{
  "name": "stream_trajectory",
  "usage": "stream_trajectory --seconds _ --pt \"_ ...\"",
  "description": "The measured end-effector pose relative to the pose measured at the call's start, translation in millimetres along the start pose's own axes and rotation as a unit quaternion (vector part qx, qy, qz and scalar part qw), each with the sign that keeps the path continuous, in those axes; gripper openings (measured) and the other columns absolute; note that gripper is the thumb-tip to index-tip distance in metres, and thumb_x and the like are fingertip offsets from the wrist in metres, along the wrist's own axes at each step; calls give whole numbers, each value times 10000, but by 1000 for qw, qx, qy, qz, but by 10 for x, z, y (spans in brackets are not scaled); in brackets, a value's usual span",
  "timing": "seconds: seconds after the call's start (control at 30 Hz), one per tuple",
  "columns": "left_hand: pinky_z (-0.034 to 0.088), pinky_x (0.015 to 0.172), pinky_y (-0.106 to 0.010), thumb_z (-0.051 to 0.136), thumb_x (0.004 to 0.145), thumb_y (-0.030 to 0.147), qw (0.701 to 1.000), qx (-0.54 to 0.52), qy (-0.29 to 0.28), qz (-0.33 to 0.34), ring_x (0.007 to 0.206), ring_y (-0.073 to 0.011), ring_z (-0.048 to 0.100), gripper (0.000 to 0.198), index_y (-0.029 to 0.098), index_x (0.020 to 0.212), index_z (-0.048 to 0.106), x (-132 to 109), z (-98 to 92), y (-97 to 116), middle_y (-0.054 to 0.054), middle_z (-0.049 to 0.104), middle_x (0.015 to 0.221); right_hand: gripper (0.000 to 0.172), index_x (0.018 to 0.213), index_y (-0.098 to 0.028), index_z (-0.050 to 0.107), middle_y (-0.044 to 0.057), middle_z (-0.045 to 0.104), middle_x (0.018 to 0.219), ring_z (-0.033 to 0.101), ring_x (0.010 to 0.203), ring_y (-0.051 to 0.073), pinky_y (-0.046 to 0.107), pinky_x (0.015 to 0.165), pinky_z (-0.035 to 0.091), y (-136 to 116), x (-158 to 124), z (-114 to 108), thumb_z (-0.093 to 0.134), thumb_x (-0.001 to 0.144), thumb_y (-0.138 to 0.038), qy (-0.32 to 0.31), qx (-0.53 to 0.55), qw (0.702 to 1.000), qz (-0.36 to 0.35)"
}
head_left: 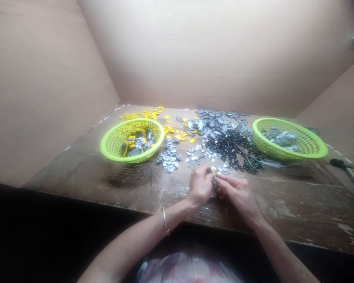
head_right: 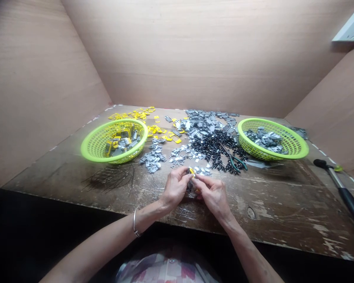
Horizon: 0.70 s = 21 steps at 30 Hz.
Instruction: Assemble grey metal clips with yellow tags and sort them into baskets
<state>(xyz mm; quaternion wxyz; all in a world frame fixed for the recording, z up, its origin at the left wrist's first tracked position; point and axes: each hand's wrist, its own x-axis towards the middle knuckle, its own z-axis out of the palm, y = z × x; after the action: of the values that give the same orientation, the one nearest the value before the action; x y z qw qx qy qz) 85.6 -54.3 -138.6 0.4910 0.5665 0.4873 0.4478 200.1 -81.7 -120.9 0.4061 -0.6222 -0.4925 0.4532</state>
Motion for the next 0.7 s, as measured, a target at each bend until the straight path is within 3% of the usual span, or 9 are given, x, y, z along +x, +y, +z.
stream_trajectory --seconds 0.17,0.27,0.4,0.5,0.6,0.7 --pt "296 497 -187 445 671 257 1000 -5 4 -4 535 -86 408 169 144 568 516 -15 5 48 2 484 547 352 888 -143 619 5 559 549 473 472 114 227 416 412 -21 -11 3 512 646 -374 -11 -19 1000 -4" --pt "304 477 -188 443 680 327 996 -73 11 -40 518 -81 412 221 135 611 528 -21 38 12 -4 489 564 305 812 -145 629 12 564 555 482 490 125 228 443 391 -20 -20 27 487 668 -374 17 -96 994 -58" --pt "325 458 -186 525 623 344 970 -222 26 -94 502 -75 440 240 115 694 508 -27 108 -45 -10 499 587 222 697 -168 614 28 589 613 503 558 138 233 541 375 11 -28 127 468 692 -335 85 -237 953 -166" --pt "354 487 -187 578 571 258 950 -285 62 -109 518 -69 461 192 107 652 491 1 126 -50 -9 505 592 231 673 -167 594 42 586 618 497 560 137 227 541 356 14 -66 245 412 728 -297 104 -307 926 -194" --pt "353 468 -177 575 543 174 947 -290 84 -111 486 -55 455 132 109 616 485 48 64 -21 10 494 553 235 715 -163 584 47 584 632 499 573 133 219 548 352 -34 -106 264 381 750 -275 69 -333 912 -231" --pt "314 382 -175 553 549 189 950 -278 34 -139 399 -55 435 126 122 627 481 78 -78 24 20 490 502 222 818 -183 568 33 594 696 510 617 130 215 577 361 -86 -20 40 393 756 -303 35 -357 899 -251"
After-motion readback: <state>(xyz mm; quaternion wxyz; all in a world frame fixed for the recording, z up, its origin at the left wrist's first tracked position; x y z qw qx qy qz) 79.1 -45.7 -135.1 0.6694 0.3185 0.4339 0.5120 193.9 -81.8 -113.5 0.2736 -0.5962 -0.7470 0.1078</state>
